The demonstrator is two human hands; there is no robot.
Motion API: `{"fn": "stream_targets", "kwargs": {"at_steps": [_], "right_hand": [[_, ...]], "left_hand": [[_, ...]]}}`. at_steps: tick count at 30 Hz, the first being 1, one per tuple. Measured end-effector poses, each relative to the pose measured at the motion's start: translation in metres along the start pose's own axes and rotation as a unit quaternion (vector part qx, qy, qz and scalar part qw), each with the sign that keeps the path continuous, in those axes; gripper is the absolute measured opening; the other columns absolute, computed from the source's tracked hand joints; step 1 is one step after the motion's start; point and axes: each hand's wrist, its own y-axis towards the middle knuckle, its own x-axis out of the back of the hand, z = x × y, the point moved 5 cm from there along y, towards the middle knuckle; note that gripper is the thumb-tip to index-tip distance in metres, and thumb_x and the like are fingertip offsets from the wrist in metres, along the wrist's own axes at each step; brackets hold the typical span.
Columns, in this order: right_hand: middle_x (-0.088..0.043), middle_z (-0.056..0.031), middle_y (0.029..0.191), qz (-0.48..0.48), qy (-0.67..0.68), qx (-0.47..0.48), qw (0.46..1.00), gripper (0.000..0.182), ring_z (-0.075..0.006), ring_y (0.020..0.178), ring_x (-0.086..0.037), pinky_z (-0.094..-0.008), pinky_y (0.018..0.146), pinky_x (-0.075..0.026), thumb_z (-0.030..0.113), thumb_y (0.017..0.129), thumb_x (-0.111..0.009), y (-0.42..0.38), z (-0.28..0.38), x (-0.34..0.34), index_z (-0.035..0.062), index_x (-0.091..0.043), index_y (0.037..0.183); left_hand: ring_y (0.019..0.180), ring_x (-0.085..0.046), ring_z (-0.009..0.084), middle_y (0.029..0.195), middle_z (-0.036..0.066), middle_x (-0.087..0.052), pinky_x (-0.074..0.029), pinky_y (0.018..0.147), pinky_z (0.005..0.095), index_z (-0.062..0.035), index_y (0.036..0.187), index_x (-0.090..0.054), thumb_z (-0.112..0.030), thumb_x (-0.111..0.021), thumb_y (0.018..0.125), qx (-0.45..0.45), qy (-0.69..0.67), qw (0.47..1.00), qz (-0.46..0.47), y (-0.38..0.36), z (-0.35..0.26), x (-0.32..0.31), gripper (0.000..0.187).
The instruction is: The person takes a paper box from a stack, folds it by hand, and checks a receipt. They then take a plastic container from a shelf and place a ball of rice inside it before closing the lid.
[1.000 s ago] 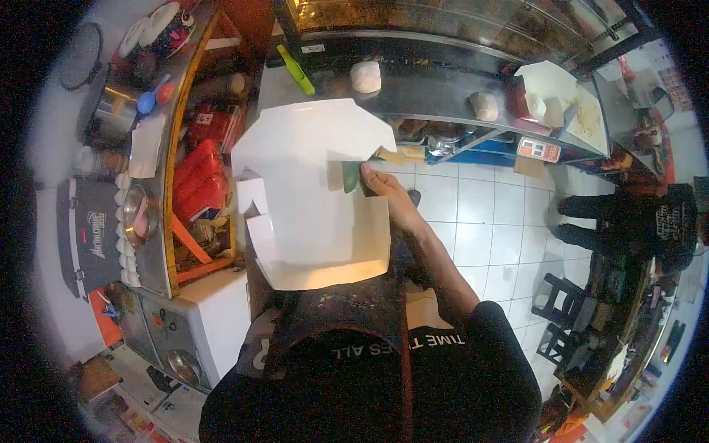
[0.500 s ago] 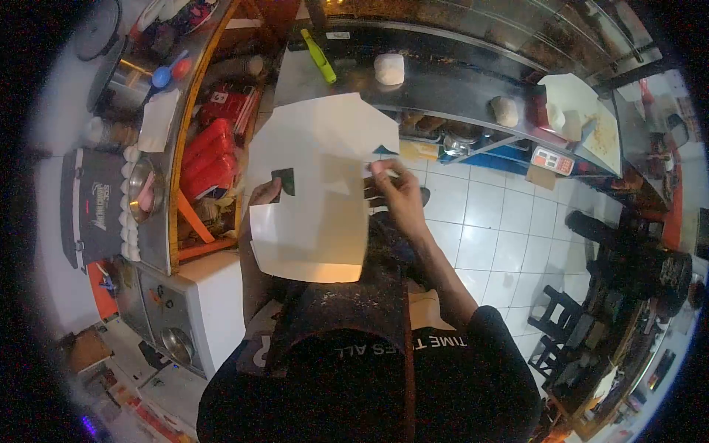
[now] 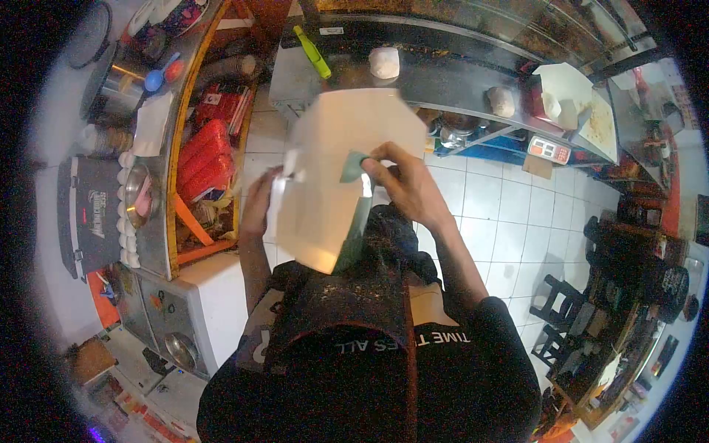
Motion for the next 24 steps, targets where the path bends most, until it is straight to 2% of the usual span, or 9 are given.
{"fn": "stream_targets", "kwargs": {"at_steps": [2, 5, 8, 10, 13, 15, 18, 21, 24], "right_hand": [[-0.07, -0.0138, 0.093, -0.067, -0.039, 0.004, 0.997, 0.033, -0.0203, 0.083, -0.069, -0.0336, 0.072, -0.054, 0.031, 0.098, -0.061, -0.006, 0.002, 0.01, -0.0006, -0.063, 0.109], [-0.072, -0.0183, 0.088, -0.136, -0.062, -0.013, 0.989, 0.032, -0.0224, 0.079, -0.071, -0.0342, 0.067, -0.054, 0.03, 0.097, -0.063, -0.013, 0.0, 0.015, -0.0021, -0.066, 0.099], [-0.072, -0.0177, 0.088, -0.106, -0.081, -0.019, 0.991, 0.032, -0.0226, 0.077, -0.071, -0.0345, 0.066, -0.054, 0.028, 0.098, -0.062, -0.011, 0.014, 0.006, -0.0028, -0.066, 0.098], [-0.071, -0.0166, 0.091, -0.093, -0.061, -0.024, 0.993, 0.03, -0.0195, 0.083, -0.069, -0.0323, 0.071, -0.053, 0.027, 0.098, -0.061, -0.01, 0.015, 0.003, -0.0028, -0.065, 0.1], [-0.068, -0.0155, 0.096, -0.064, 0.094, 0.027, 0.993, 0.03, -0.0162, 0.088, -0.064, -0.0309, 0.076, -0.051, 0.027, 0.099, -0.061, -0.014, 0.007, 0.001, -0.0028, -0.063, 0.101], [-0.066, -0.0148, 0.1, -0.047, 0.13, 0.049, 0.989, 0.028, -0.017, 0.092, -0.061, -0.0305, 0.08, -0.049, 0.027, 0.098, -0.062, -0.017, -0.005, -0.006, 0.0001, -0.061, 0.106], [-0.064, -0.0155, 0.102, -0.03, -0.137, 0.16, 0.977, 0.02, -0.0312, 0.096, -0.062, -0.0371, 0.081, -0.05, 0.021, 0.093, -0.067, -0.026, 0.024, -0.016, 0.0069, -0.062, 0.106], [-0.059, -0.0174, 0.109, -0.028, -0.167, 0.187, 0.968, 0.018, -0.0361, 0.097, -0.061, -0.0412, 0.081, -0.05, 0.019, 0.09, -0.069, -0.028, 0.023, -0.026, 0.0067, -0.062, 0.103], [-0.054, -0.0187, 0.113, -0.059, -0.131, 0.1, 0.985, 0.019, -0.0382, 0.102, -0.06, -0.0451, 0.082, -0.05, 0.019, 0.089, -0.07, -0.031, 0.012, -0.024, 0.0065, -0.062, 0.101]], "left_hand": [[0.109, -0.062, 0.0193, 0.118, 0.012, -0.066, -0.049, 0.093, 0.0328, 0.0029, 0.122, -0.059, -0.024, -0.063, 0.097, -0.249, 0.167, 0.939, -0.171, -0.018, -0.029, 0.022, 0.037], [0.109, -0.062, 0.0212, 0.119, 0.014, -0.065, -0.049, 0.093, 0.0335, 0.0047, 0.119, -0.06, -0.018, -0.068, 0.093, -0.335, 0.355, 0.872, -0.03, -0.083, -0.083, -0.063, 0.036], [0.101, -0.063, 0.0198, 0.11, 0.013, -0.068, -0.049, 0.089, 0.0323, 0.0047, 0.114, -0.063, -0.017, -0.069, 0.092, -0.258, 0.325, 0.908, 0.059, -0.1, -0.075, -0.113, 0.032], [0.088, -0.062, 0.0149, 0.096, 0.008, -0.069, -0.049, 0.081, 0.0293, 0.0044, 0.107, -0.065, -0.02, -0.067, 0.094, -0.028, 0.311, 0.931, 0.188, -0.097, -0.051, -0.12, 0.028], [0.079, -0.058, 0.0097, 0.086, 0.003, -0.067, -0.047, 0.074, 0.0259, 0.0039, 0.102, -0.067, -0.023, -0.063, 0.098, 0.037, 0.115, 0.982, 0.146, -0.09, -0.033, -0.104, 0.028], [0.079, -0.055, 0.007, 0.086, 0.002, -0.064, -0.045, 0.072, 0.0229, 0.0038, 0.103, -0.066, -0.025, -0.059, 0.1, 0.024, 0.123, 0.982, 0.143, -0.084, -0.029, -0.099, 0.029], [0.076, -0.053, 0.0088, 0.085, 0.003, -0.063, -0.043, 0.068, 0.0261, 0.0033, 0.103, -0.063, -0.021, -0.058, 0.1, -0.04, 0.167, 0.972, 0.158, -0.086, -0.038, -0.115, 0.025], [0.076, -0.054, 0.0117, 0.085, 0.008, -0.062, -0.042, 0.069, 0.0286, 0.003, 0.103, -0.061, -0.018, -0.055, 0.1, -0.062, 0.23, 0.956, 0.17, -0.085, -0.033, -0.121, 0.022], [0.078, -0.055, 0.0153, 0.085, 0.013, -0.061, -0.043, 0.071, 0.0297, 0.0028, 0.103, -0.06, -0.018, -0.052, 0.1, -0.034, 0.225, 0.957, 0.182, -0.09, -0.041, -0.123, 0.022]]}}
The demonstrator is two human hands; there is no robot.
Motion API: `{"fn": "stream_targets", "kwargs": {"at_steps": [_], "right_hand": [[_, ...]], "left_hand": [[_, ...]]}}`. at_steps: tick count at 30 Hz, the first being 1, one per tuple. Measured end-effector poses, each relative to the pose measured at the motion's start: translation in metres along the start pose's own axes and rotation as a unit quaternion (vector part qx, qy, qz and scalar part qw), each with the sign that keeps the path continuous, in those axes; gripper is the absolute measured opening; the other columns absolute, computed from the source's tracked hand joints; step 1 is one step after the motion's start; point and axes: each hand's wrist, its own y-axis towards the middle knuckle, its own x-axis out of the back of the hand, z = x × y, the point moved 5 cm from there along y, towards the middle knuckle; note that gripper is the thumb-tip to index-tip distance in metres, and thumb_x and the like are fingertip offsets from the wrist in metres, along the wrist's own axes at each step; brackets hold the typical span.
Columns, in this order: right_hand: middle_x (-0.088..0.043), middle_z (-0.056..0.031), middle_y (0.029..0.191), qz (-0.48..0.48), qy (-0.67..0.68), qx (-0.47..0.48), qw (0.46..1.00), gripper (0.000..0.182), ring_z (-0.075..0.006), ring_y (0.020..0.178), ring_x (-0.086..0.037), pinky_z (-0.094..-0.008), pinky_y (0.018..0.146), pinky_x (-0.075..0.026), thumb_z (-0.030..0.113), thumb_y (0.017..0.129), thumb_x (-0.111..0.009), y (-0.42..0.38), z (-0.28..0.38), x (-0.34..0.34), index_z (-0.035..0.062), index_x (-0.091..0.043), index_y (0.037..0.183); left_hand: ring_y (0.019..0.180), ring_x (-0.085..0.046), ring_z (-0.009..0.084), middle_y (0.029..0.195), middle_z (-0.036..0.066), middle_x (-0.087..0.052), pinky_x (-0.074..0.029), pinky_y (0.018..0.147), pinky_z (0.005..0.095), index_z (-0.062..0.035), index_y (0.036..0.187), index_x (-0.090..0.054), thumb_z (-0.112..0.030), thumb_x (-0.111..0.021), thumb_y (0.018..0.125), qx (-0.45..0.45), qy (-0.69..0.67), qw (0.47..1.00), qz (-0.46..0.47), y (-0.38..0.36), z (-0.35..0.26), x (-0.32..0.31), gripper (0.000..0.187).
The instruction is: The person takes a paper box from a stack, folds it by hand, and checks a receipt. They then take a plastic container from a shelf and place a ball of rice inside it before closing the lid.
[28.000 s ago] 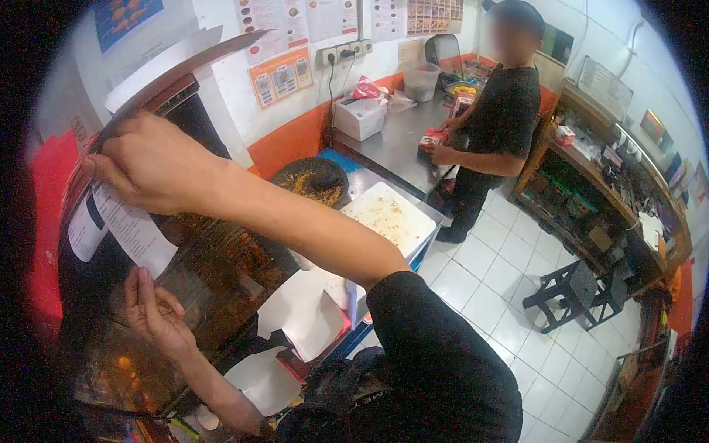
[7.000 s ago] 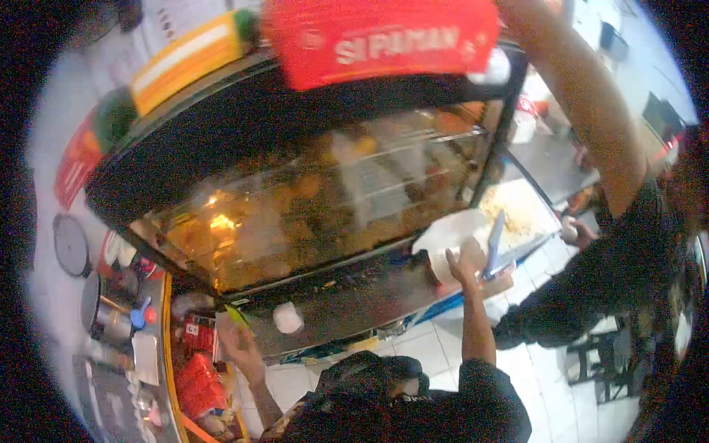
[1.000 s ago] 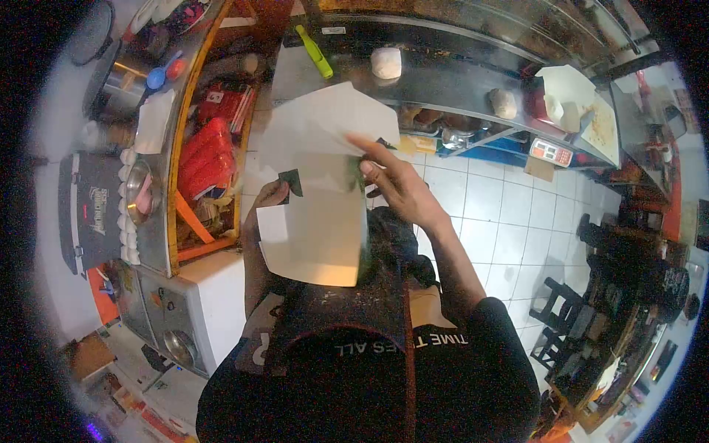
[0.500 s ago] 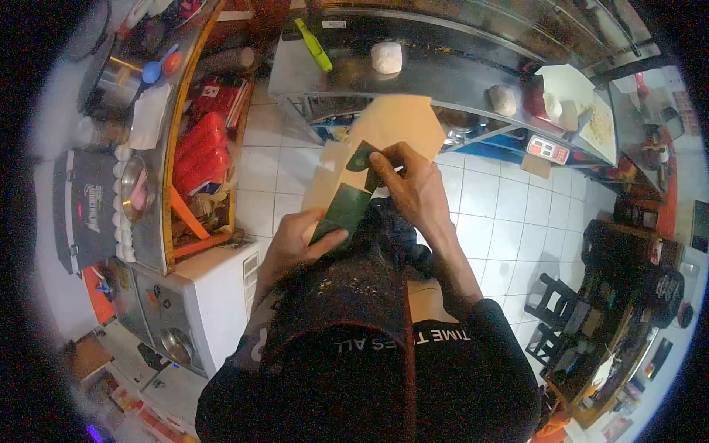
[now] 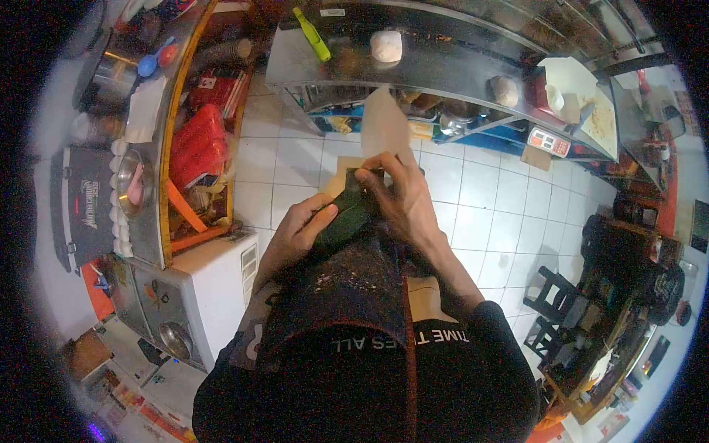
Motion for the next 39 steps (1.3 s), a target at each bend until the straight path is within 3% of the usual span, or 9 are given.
{"fn": "stream_targets", "kwargs": {"at_steps": [10, 18, 25, 27, 31, 32, 33, 35, 39], "right_hand": [[-0.052, -0.0189, 0.136, 0.058, -0.001, -0.009, 0.998, 0.021, -0.0363, 0.121, -0.055, -0.0411, 0.095, -0.05, 0.021, 0.086, -0.073, -0.01, -0.012, -0.003, 0.0058, -0.069, 0.1], [-0.048, -0.0156, 0.144, 0.084, 0.042, 0.058, 0.994, 0.018, -0.0343, 0.123, -0.054, -0.0416, 0.098, -0.05, 0.018, 0.084, -0.074, -0.019, -0.003, -0.017, 0.0071, -0.071, 0.099], [-0.051, -0.0153, 0.138, 0.147, -0.051, 0.023, 0.988, 0.019, -0.0348, 0.118, -0.055, -0.0428, 0.095, -0.049, 0.021, 0.089, -0.068, -0.03, 0.003, -0.011, 0.0095, -0.069, 0.104], [-0.055, -0.0137, 0.131, 0.164, -0.052, -0.006, 0.985, 0.018, -0.0338, 0.115, -0.057, -0.0432, 0.093, -0.049, 0.021, 0.09, -0.067, -0.033, -0.002, -0.006, 0.0088, -0.068, 0.103], [-0.066, -0.0116, 0.105, 0.136, -0.018, 0.055, 0.989, 0.013, -0.0285, 0.101, -0.063, -0.0402, 0.085, -0.052, 0.013, 0.091, -0.066, -0.035, -0.026, 0.008, 0.0062, -0.068, 0.101], [-0.068, -0.0106, 0.105, 0.128, -0.018, 0.088, 0.988, 0.01, -0.026, 0.099, -0.064, -0.0375, 0.083, -0.053, 0.01, 0.091, -0.065, -0.033, -0.018, 0.012, 0.0047, -0.068, 0.099], [-0.068, -0.0106, 0.105, 0.131, -0.018, 0.094, 0.987, 0.01, -0.026, 0.099, -0.064, -0.0375, 0.083, -0.053, 0.01, 0.091, -0.065, -0.032, -0.025, 0.012, 0.0047, -0.068, 0.099], [-0.068, -0.009, 0.108, 0.157, 0.012, 0.111, 0.981, 0.016, -0.0223, 0.101, -0.063, -0.0368, 0.085, -0.052, 0.011, 0.092, -0.066, -0.033, -0.043, 0.009, 0.0048, -0.069, 0.106], [-0.066, -0.0124, 0.119, 0.101, 0.038, 0.014, 0.994, 0.025, -0.023, 0.109, -0.062, -0.0375, 0.093, -0.05, 0.01, 0.092, -0.066, -0.042, -0.055, 0.013, 0.007, -0.069, 0.117]], "left_hand": [[0.085, -0.056, 0.0221, 0.09, 0.013, -0.06, -0.042, 0.079, 0.0322, 0.0021, 0.102, -0.06, -0.022, -0.049, 0.101, -0.036, 0.032, 0.999, 0.022, 0.002, -0.006, -0.005, 0.027], [0.076, -0.062, 0.0369, 0.083, 0.022, -0.062, -0.045, 0.069, 0.0385, 0.0009, 0.098, -0.061, -0.017, -0.053, 0.096, -0.076, 0.098, 0.992, -0.013, 0.007, -0.006, -0.003, 0.02], [0.082, -0.063, 0.034, 0.084, 0.023, -0.062, -0.046, 0.074, 0.0371, 0.0019, 0.094, -0.061, -0.02, -0.049, 0.097, -0.104, 0.109, 0.988, -0.042, 0.013, 0.001, 0.002, 0.025], [0.087, -0.065, 0.0282, 0.087, 0.018, -0.065, -0.046, 0.078, 0.035, 0.0024, 0.095, -0.062, -0.023, -0.051, 0.098, -0.069, 0.03, 0.985, -0.153, 0.011, 0.007, 0.028, 0.028], [0.113, -0.058, 0.0232, 0.122, 0.014, -0.061, -0.046, 0.092, 0.0359, 0.0013, 0.117, -0.059, -0.036, -0.064, 0.093, -0.043, 0.074, 0.953, -0.291, 0.031, 0.038, 0.094, 0.045], [0.122, -0.053, 0.024, 0.134, 0.017, -0.053, -0.05, 0.089, 0.0368, 0.0003, 0.129, -0.054, -0.037, -0.066, 0.091, 0.039, 0.028, 0.978, -0.203, 0.039, 0.052, 0.096, 0.055], [0.122, -0.053, 0.024, 0.134, 0.017, -0.053, -0.05, 0.089, 0.0368, 0.0003, 0.129, -0.054, -0.037, -0.066, 0.091, 0.037, 0.028, 0.977, -0.208, 0.038, 0.063, 0.1, 0.055], [0.123, -0.052, 0.0251, 0.136, 0.016, -0.051, -0.055, 0.084, 0.0371, 0.0, 0.137, -0.049, -0.04, -0.066, 0.089, 0.015, -0.024, 0.999, -0.027, 0.044, 0.083, 0.088, 0.065], [0.102, -0.066, 0.0245, 0.118, 0.015, -0.063, -0.061, 0.067, 0.0356, 0.0014, 0.143, -0.043, -0.035, -0.058, 0.089, 0.096, -0.179, 0.971, -0.128, 0.058, 0.074, 0.09, 0.066]]}}
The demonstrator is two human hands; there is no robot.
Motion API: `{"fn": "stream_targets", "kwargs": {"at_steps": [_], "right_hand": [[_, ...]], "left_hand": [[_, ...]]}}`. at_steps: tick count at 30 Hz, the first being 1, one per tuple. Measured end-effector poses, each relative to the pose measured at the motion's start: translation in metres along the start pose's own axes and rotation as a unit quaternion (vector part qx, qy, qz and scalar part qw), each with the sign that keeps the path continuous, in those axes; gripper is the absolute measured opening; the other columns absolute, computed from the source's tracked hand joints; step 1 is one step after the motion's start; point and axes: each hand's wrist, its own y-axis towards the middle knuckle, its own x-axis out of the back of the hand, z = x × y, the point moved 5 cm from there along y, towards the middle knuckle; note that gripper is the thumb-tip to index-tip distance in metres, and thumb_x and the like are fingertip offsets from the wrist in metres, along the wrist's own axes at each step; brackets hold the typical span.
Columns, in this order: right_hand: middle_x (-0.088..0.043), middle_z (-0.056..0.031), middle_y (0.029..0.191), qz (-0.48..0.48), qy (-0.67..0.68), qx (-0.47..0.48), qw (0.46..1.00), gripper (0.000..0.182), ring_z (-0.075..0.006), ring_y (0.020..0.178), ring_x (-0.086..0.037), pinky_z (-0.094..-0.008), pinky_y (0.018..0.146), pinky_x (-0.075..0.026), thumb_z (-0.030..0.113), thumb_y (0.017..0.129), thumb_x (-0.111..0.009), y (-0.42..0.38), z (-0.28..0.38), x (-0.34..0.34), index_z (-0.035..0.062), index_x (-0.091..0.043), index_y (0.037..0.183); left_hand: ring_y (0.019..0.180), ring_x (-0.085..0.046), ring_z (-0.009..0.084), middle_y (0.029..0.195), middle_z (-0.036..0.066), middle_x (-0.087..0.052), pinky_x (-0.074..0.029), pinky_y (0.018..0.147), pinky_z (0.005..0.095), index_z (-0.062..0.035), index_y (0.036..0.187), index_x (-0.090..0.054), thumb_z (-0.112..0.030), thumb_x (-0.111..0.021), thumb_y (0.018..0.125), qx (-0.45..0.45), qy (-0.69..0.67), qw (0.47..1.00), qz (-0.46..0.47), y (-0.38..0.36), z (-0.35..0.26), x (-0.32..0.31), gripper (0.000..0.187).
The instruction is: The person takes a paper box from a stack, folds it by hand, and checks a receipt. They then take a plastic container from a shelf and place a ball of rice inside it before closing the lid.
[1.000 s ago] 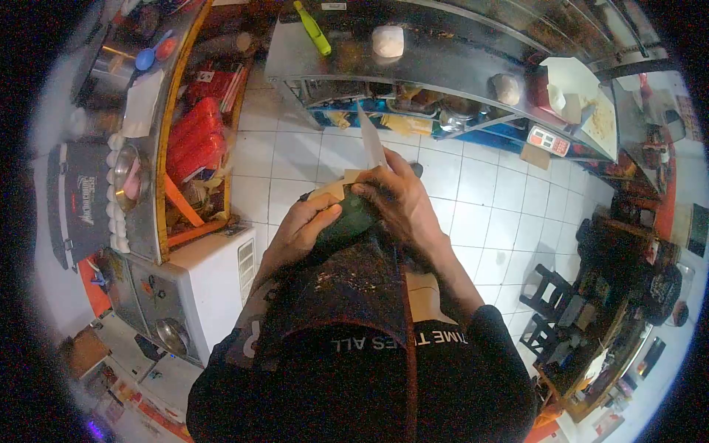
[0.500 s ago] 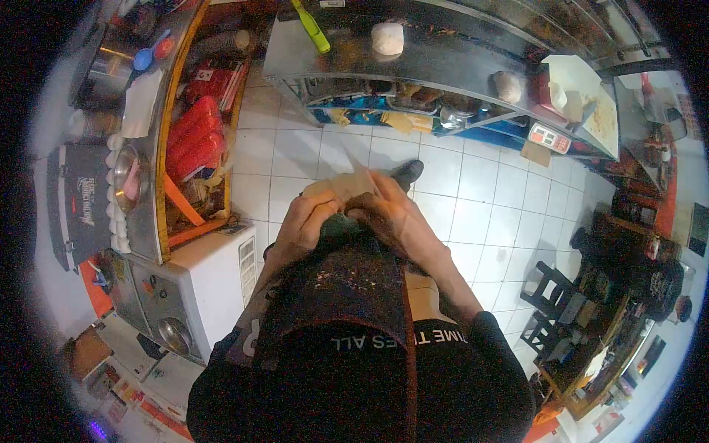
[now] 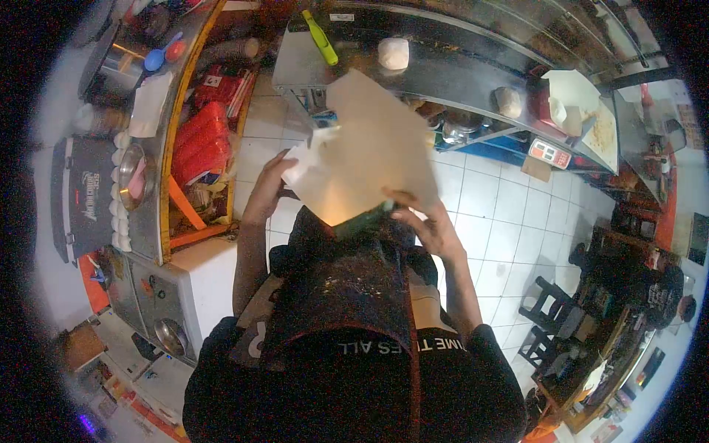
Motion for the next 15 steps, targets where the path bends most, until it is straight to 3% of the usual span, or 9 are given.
{"fn": "stream_targets", "kwargs": {"at_steps": [1, 2, 3, 4, 6, 8, 10, 13, 15], "right_hand": [[-0.063, -0.0148, 0.125, -0.054, 0.079, 0.008, 0.995, 0.028, -0.0249, 0.113, -0.061, -0.0389, 0.097, -0.048, 0.01, 0.092, -0.065, -0.007, -0.01, 0.003, 0.0084, -0.068, 0.12], [-0.06, -0.0172, 0.131, -0.106, 0.158, 0.016, 0.982, 0.032, -0.0267, 0.117, -0.059, -0.0402, 0.102, -0.047, 0.009, 0.093, -0.065, -0.015, -0.017, 0.008, 0.0098, -0.068, 0.124], [-0.053, -0.0208, 0.139, -0.083, 0.169, -0.001, 0.982, 0.031, -0.0308, 0.123, -0.056, -0.0413, 0.107, -0.043, 0.006, 0.093, -0.062, -0.021, -0.01, 0.017, 0.008, -0.067, 0.124], [-0.057, -0.0193, 0.135, -0.069, 0.113, -0.02, 0.991, 0.029, -0.028, 0.114, -0.061, -0.0399, 0.102, -0.047, 0.006, 0.094, -0.061, -0.028, -0.006, 0.028, 0.0042, -0.067, 0.122], [-0.062, -0.0118, 0.129, -0.115, 0.145, -0.068, 0.98, 0.03, -0.0256, 0.107, -0.064, -0.0393, 0.09, -0.053, 0.006, 0.091, -0.065, -0.037, 0.01, 0.045, 0.0103, -0.07, 0.121], [-0.064, -0.0091, 0.124, -0.134, 0.185, -0.015, 0.973, 0.029, -0.0222, 0.097, -0.065, -0.0363, 0.082, -0.054, 0.006, 0.092, -0.064, -0.02, 0.047, 0.041, 0.0084, -0.069, 0.121], [-0.064, -0.0105, 0.122, -0.119, 0.068, -0.076, 0.988, 0.031, -0.0213, 0.1, -0.066, -0.0342, 0.082, -0.054, 0.005, 0.091, -0.064, 0.02, 0.083, 0.023, 0.006, -0.066, 0.122], [-0.062, -0.012, 0.125, -0.143, -0.073, -0.015, 0.987, 0.032, -0.0209, 0.105, -0.066, -0.0336, 0.083, -0.054, 0.002, 0.089, -0.064, 0.068, 0.065, -0.001, 0.0038, -0.064, 0.121], [-0.066, -0.0141, 0.12, -0.207, -0.162, 0.099, 0.96, 0.03, -0.0234, 0.103, -0.068, -0.0345, 0.083, -0.054, -0.001, 0.087, -0.064, 0.083, 0.059, -0.001, 0.0036, -0.065, 0.117]], "left_hand": [[0.089, -0.07, 0.0234, 0.108, 0.014, -0.066, -0.06, 0.06, 0.034, 0.0023, 0.137, -0.048, -0.029, -0.054, 0.09, -0.01, 0.002, 0.998, -0.057, 0.002, -0.001, 0.006, 0.057], [0.089, -0.07, 0.0234, 0.108, 0.014, -0.066, -0.06, 0.06, 0.034, 0.0023, 0.137, -0.048, -0.029, -0.054, 0.09, -0.01, 0.001, 0.998, -0.058, 0.001, -0.002, 0.008, 0.057], [0.087, -0.069, 0.0232, 0.108, 0.014, -0.066, -0.06, 0.06, 0.0335, 0.0021, 0.134, -0.049, -0.028, -0.053, 0.09, -0.036, 0.006, 0.996, -0.076, -0.002, -0.009, 0.011, 0.053], [0.086, -0.069, 0.023, 0.108, 0.014, -0.066, -0.06, 0.06, 0.033, 0.002, 0.131, -0.051, -0.027, -0.053, 0.09, -0.064, 0.01, 0.993, -0.095, -0.006, -0.018, 0.013, 0.05], [0.082, -0.069, 0.0204, 0.104, 0.012, -0.067, -0.06, 0.056, 0.0316, 0.0008, 0.127, -0.054, -0.024, -0.05, 0.092, -0.072, 0.028, 0.99, -0.115, -0.013, -0.027, 0.01, 0.043], [0.083, -0.069, 0.0208, 0.101, 0.015, -0.068, -0.058, 0.06, 0.0333, -0.0023, 0.129, -0.054, -0.019, -0.045, 0.096, -0.111, 0.218, 0.968, -0.062, -0.014, -0.037, -0.003, 0.038], [0.083, -0.069, 0.0214, 0.102, 0.017, -0.068, -0.057, 0.066, 0.0345, -0.0034, 0.129, -0.054, -0.018, -0.044, 0.097, -0.135, 0.234, 0.962, -0.027, -0.011, -0.04, -0.02, 0.037], [0.087, -0.068, 0.0241, 0.105, 0.019, -0.068, -0.053, 0.078, 0.0364, -0.0052, 0.13, -0.054, -0.016, -0.044, 0.098, -0.192, 0.285, 0.938, 0.035, -0.026, -0.07, -0.053, 0.035], [0.1, -0.067, 0.0292, 0.113, 0.019, -0.067, -0.048, 0.091, 0.037, -0.0052, 0.128, -0.056, -0.013, -0.045, 0.099, -0.245, 0.312, 0.915, 0.066, -0.039, -0.087, -0.068, 0.032]]}}
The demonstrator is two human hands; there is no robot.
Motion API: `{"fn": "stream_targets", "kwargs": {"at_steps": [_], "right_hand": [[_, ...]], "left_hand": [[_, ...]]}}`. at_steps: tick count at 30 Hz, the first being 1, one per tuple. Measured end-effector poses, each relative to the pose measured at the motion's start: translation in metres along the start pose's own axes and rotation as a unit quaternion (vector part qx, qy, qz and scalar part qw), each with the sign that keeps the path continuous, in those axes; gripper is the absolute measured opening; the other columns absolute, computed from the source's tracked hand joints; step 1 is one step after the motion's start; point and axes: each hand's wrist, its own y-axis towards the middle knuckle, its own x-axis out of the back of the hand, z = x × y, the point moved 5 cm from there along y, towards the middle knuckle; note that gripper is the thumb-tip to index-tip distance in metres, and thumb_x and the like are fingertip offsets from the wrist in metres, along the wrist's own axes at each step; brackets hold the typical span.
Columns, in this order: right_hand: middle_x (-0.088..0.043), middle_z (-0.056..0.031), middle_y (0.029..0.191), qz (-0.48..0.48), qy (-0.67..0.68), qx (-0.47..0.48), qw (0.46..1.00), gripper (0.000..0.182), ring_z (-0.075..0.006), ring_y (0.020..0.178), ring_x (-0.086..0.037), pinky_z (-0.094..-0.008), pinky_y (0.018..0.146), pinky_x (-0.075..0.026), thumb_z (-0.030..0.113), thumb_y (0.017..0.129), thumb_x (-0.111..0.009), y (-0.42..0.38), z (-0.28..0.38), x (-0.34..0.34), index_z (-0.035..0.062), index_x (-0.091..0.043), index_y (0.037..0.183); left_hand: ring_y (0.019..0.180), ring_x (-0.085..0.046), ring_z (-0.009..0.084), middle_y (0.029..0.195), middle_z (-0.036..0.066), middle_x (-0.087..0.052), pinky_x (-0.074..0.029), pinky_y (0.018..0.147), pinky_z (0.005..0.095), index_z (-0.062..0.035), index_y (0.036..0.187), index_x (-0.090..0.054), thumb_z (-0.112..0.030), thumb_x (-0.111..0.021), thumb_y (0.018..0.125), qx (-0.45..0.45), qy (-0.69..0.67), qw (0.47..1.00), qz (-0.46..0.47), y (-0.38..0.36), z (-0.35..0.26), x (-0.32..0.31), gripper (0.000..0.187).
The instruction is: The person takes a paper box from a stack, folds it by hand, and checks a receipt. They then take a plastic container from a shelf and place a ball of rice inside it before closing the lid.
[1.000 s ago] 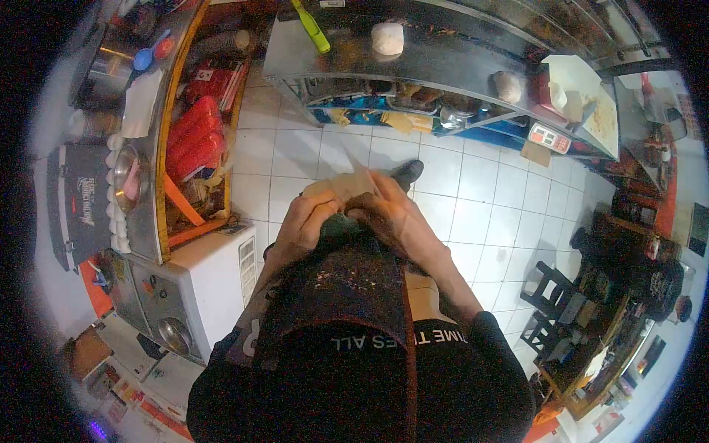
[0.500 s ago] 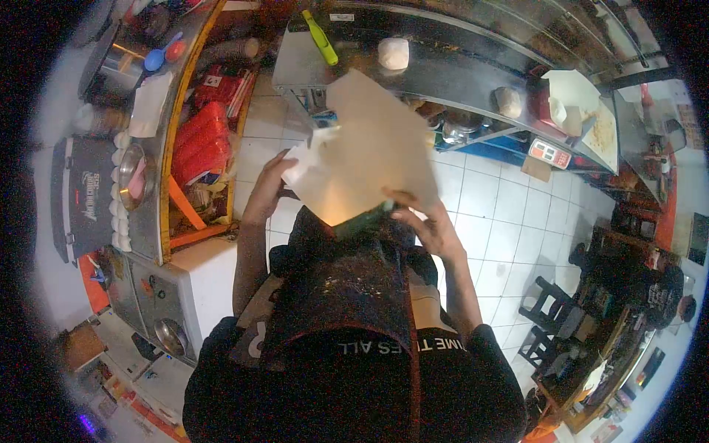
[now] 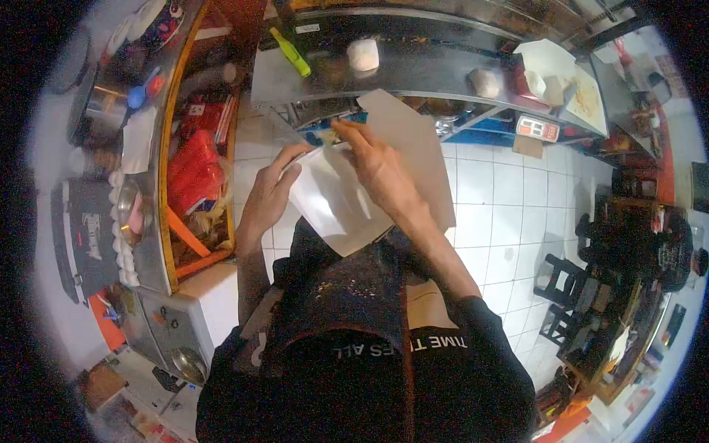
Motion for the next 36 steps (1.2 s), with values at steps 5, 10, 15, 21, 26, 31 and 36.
{"fn": "stream_targets", "kwargs": {"at_steps": [5, 10, 15, 21, 26, 31, 36], "right_hand": [[-0.07, -0.0087, 0.085, -0.023, 0.169, -0.154, 0.973, 0.019, -0.0151, 0.081, -0.067, -0.0286, 0.077, -0.053, 0.002, 0.091, -0.065, -0.005, -0.052, 0.004, 0.0011, -0.066, 0.11], [-0.072, -0.0131, 0.097, 0.005, 0.179, -0.181, 0.967, 0.021, -0.0195, 0.09, -0.069, -0.0308, 0.079, -0.054, 0.001, 0.09, -0.063, -0.003, -0.043, 0.021, 0.0013, -0.066, 0.111], [-0.07, -0.0129, 0.112, 0.051, 0.056, 0.021, 0.997, 0.031, -0.0295, 0.099, -0.069, -0.0363, 0.083, -0.055, -0.002, 0.087, -0.061, -0.007, -0.006, 0.03, 0.0065, -0.066, 0.117], [-0.064, -0.0119, 0.126, 0.108, -0.018, 0.054, 0.993, 0.036, -0.0315, 0.113, -0.062, -0.0384, 0.094, -0.053, -0.002, 0.084, -0.056, -0.006, 0.005, 0.029, 0.0072, -0.066, 0.118], [-0.063, -0.0093, 0.129, 0.119, -0.057, 0.057, 0.99, 0.037, -0.0301, 0.115, -0.06, -0.0381, 0.097, -0.051, 0.001, 0.085, -0.055, -0.004, -0.002, 0.026, 0.0106, -0.066, 0.119], [-0.06, -0.0119, 0.132, 0.131, -0.104, 0.106, 0.98, 0.047, -0.0311, 0.115, -0.06, -0.0373, 0.097, -0.052, 0.001, 0.083, -0.056, 0.002, -0.004, 0.015, 0.0075, -0.057, 0.129], [-0.06, -0.0202, 0.128, 0.145, -0.039, 0.093, 0.984, 0.056, -0.0347, 0.109, -0.062, -0.0388, 0.093, -0.053, -0.002, 0.084, -0.056, 0.004, -0.009, 0.027, 0.0055, -0.048, 0.139]], "left_hand": [[0.11, -0.063, 0.0346, 0.12, 0.018, -0.066, -0.047, 0.094, 0.0367, -0.0062, 0.121, -0.062, -0.011, -0.049, 0.098, -0.061, 0.011, 0.998, 0.01, -0.007, -0.01, 0.004, 0.027], [0.109, -0.064, 0.034, 0.119, 0.018, -0.066, -0.05, 0.092, 0.0385, -0.0088, 0.117, -0.066, -0.015, -0.059, 0.096, -0.174, 0.037, 0.983, -0.03, -0.007, -0.011, 0.002, 0.023], [0.104, -0.066, 0.033, 0.114, 0.016, -0.067, -0.052, 0.087, 0.0401, -0.0091, 0.113, -0.067, -0.023, -0.063, 0.094, -0.151, 0.109, 0.981, -0.053, -0.007, -0.017, -0.001, 0.023], [0.094, -0.066, 0.0318, 0.105, 0.014, -0.069, -0.053, 0.079, 0.0414, -0.0074, 0.109, -0.064, -0.027, -0.063, 0.095, -0.105, 0.16, 0.977, -0.094, -0.002, -0.036, -0.008, 0.025], [0.094, -0.068, 0.0323, 0.108, 0.016, -0.068, -0.053, 0.081, 0.0399, -0.0056, 0.115, -0.062, -0.024, -0.061, 0.097, -0.066, 0.181, 0.978, -0.081, 0.004, -0.045, -0.014, 0.026], [0.089, -0.067, 0.0328, 0.107, 0.018, -0.069, -0.053, 0.074, 0.0417, -0.0041, 0.124, -0.062, -0.029, -0.061, 0.096, -0.103, 0.202, 0.969, -0.094, 0.022, -0.042, -0.027, 0.037], [0.088, -0.069, 0.0274, 0.115, 0.022, -0.067, -0.052, 0.079, 0.0364, -0.0007, 0.129, -0.06, -0.03, -0.057, 0.099, -0.005, 0.096, 0.994, -0.054, 0.056, 0.005, -0.029, 0.042]]}}
